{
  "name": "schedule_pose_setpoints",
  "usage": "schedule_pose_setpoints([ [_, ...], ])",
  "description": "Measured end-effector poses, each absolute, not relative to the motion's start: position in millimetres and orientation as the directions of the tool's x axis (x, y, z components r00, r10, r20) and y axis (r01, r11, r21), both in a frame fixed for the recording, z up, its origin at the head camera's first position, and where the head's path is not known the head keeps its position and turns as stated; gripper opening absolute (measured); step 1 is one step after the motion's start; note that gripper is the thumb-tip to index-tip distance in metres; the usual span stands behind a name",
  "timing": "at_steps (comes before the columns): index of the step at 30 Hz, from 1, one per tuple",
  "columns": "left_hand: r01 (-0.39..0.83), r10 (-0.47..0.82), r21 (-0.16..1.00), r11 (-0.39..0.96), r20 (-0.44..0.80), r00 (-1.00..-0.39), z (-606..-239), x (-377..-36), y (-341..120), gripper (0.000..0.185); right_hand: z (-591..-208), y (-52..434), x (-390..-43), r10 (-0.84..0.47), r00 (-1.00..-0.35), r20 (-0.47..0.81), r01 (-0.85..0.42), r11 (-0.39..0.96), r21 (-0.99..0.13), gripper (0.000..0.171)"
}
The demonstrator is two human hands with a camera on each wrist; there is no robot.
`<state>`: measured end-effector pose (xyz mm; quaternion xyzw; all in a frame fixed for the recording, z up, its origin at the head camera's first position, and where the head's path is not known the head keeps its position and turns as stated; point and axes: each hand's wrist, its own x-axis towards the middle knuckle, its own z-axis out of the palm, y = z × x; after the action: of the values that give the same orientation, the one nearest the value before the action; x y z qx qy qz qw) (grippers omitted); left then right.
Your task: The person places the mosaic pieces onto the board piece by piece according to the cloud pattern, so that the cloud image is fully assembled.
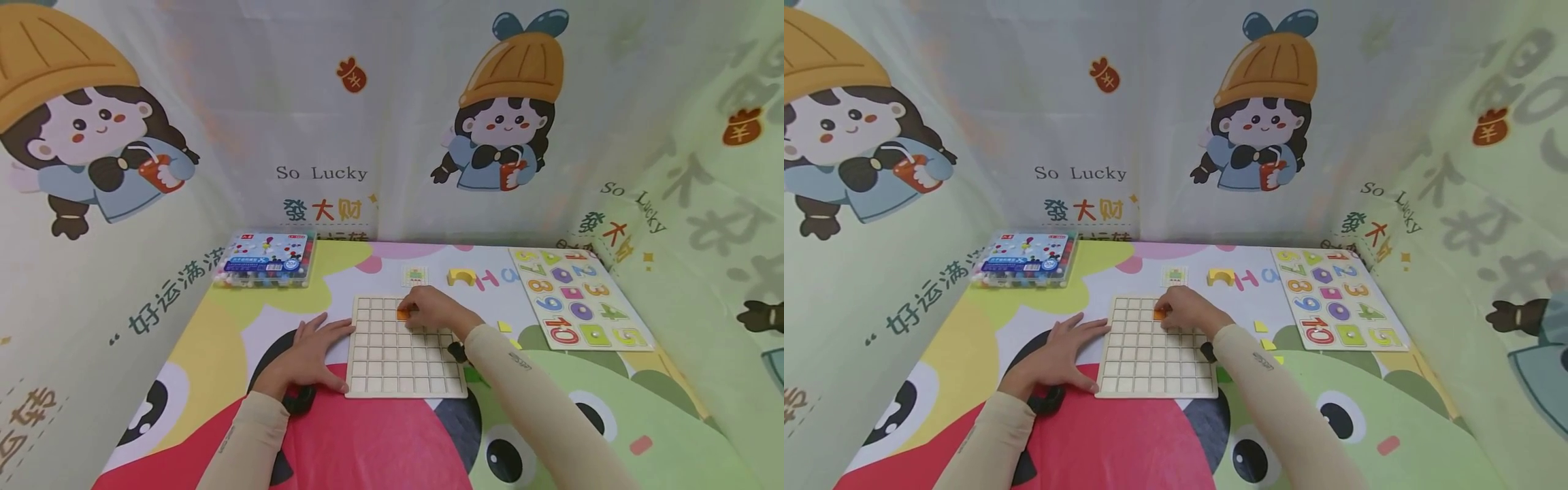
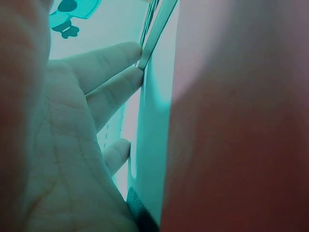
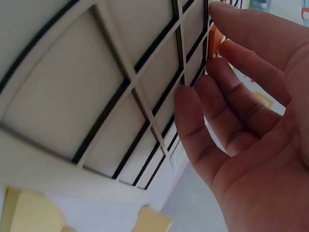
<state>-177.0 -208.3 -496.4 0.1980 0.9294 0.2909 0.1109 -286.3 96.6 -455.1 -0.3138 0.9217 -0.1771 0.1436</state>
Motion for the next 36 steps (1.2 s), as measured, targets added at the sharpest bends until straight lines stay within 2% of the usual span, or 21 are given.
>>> schedule_pose_setpoints([
  [3, 0.303, 0.434, 0.592, 0.747, -0.089, -0.896, -497, -176, -208, 0.114, -454, 100, -281, -0.633, -0.759, -0.154, -0.533, 0.739, -0.412, 0.031],
  [8, 0.299, 0.436, 0.595, 0.746, -0.096, -0.895, -498, -176, -208, 0.114, -446, 119, -268, -0.633, -0.765, -0.117, -0.516, 0.712, -0.476, 0.031],
  [16, 0.296, 0.436, 0.6, 0.743, -0.1, -0.894, -497, -174, -207, 0.113, -436, 173, -235, -0.571, -0.821, -0.006, -0.457, 0.664, -0.592, 0.04],
  [21, 0.285, 0.425, 0.592, 0.754, -0.108, -0.899, -497, -173, -207, 0.114, -435, 207, -215, -0.503, -0.861, 0.077, -0.451, 0.685, -0.571, 0.04],
  [28, 0.308, 0.441, 0.576, 0.757, -0.103, -0.892, -495, -175, -204, 0.114, -441, 247, -196, -0.329, -0.936, 0.122, -0.341, 0.769, -0.541, 0.035],
  [36, 0.302, 0.432, 0.596, 0.744, -0.085, -0.898, -492, -175, -205, 0.114, -450, 268, -199, -0.285, -0.945, 0.16, -0.326, 0.783, -0.529, 0.031],
])
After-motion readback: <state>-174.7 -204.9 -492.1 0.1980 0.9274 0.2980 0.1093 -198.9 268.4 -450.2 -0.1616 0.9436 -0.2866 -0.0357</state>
